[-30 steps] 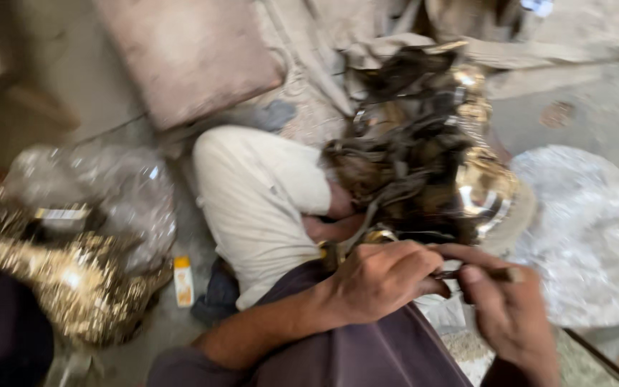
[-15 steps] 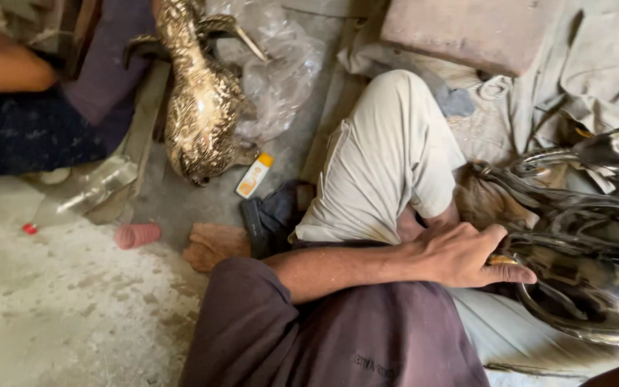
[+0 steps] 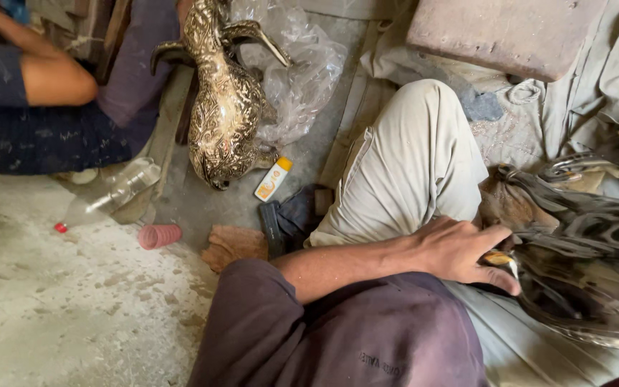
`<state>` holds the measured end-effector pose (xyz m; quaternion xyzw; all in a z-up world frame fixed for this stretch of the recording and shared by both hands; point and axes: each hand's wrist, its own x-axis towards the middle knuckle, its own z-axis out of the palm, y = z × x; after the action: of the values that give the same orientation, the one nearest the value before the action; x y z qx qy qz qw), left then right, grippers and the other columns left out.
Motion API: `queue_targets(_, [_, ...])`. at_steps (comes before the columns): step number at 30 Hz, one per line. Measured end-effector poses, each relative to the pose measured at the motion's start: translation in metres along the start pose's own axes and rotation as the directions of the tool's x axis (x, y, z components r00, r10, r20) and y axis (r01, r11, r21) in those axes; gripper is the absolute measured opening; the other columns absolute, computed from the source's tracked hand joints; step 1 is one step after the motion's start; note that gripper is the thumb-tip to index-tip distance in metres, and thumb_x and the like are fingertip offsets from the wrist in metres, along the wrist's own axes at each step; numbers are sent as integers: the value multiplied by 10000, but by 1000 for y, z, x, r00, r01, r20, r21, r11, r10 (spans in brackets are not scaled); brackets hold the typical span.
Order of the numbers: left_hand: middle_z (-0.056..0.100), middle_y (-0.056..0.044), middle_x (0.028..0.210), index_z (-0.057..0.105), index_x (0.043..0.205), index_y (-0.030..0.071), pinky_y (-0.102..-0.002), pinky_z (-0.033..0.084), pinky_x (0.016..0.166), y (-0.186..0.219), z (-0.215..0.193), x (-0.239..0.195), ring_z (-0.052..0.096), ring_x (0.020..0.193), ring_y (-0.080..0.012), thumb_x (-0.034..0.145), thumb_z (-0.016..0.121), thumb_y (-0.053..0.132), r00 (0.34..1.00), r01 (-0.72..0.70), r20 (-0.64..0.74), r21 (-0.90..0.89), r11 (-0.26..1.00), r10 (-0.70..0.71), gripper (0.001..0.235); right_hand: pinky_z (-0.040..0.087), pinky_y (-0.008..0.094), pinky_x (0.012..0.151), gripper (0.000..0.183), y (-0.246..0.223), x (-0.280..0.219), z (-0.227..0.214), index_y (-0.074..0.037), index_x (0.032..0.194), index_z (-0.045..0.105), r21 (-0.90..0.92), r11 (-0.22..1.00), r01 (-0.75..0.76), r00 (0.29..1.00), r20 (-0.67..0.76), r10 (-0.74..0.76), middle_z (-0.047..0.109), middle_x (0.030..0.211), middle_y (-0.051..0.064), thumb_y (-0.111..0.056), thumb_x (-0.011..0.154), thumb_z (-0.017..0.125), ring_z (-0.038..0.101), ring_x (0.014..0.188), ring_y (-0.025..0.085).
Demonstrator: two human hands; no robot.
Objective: The person sits cross-legged on the floor and uses a hammer and chisel to engrave intricate patterns onto a polished metal object. They repeatedly strike the chisel to create detailed designs on the surface.
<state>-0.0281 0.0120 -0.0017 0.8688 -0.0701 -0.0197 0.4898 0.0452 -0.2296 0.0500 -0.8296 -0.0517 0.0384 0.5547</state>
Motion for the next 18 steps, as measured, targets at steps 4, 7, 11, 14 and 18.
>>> queue_targets(4, [535, 2, 536, 541, 1308, -33, -323, 455, 387, -9, -22, -28, 517, 377, -135, 846, 488, 819, 1000, -26, -18, -57, 998, 25, 971, 473, 399, 1183, 318, -17, 13, 24, 8, 1376, 512, 210, 974, 79, 997, 7, -83, 622, 1341, 140, -283, 1260, 464, 601, 1279, 249])
queue_targets(7, [453, -12, 521, 535, 1424, -5, -342, 376, 414, -17, -35, -50, 438, 422, -132, 931, 669, 652, 999, 10, 47, -110, 994, -5, 832, 474, 408, 1231, 301, -54, 11, 27, 0, 1371, 513, 306, 942, 140, 990, -37, -135, 616, 1364, 135, -278, 1259, 484, 600, 1332, 252])
queue_targets(11, [753, -193, 935, 449, 1452, -78, -395, 612, 637, -36, -33, -70, 750, 737, -294, 920, 677, 658, 999, -49, -16, -53, 997, 49, 936, 463, 443, 1239, 316, -51, 2, 34, -30, 1393, 529, 371, 921, 117, 993, -72, -98, 641, 1359, 160, -264, 1192, 462, 617, 1332, 280])
queue_targets(14, [729, -265, 1089, 452, 1452, -85, -453, 617, 805, -45, -24, -67, 750, 965, -398, 872, 649, 714, 996, -87, -13, -65, 994, 86, 1007, 498, 458, 1231, 323, -43, -1, 23, -37, 1400, 531, 407, 904, 128, 984, -169, -63, 662, 1343, 180, -254, 1178, 438, 628, 1326, 296])
queue_targets(18, [699, -311, 1178, 437, 1442, -116, -470, 612, 864, -59, -21, -75, 739, 1040, -432, 884, 610, 756, 994, -72, 69, -153, 986, 83, 1049, 586, 415, 857, 293, -63, -17, 6, 22, 1344, 555, 443, 896, 25, 856, -473, 210, 649, 1293, 160, -180, 1156, 456, 693, 1160, 292])
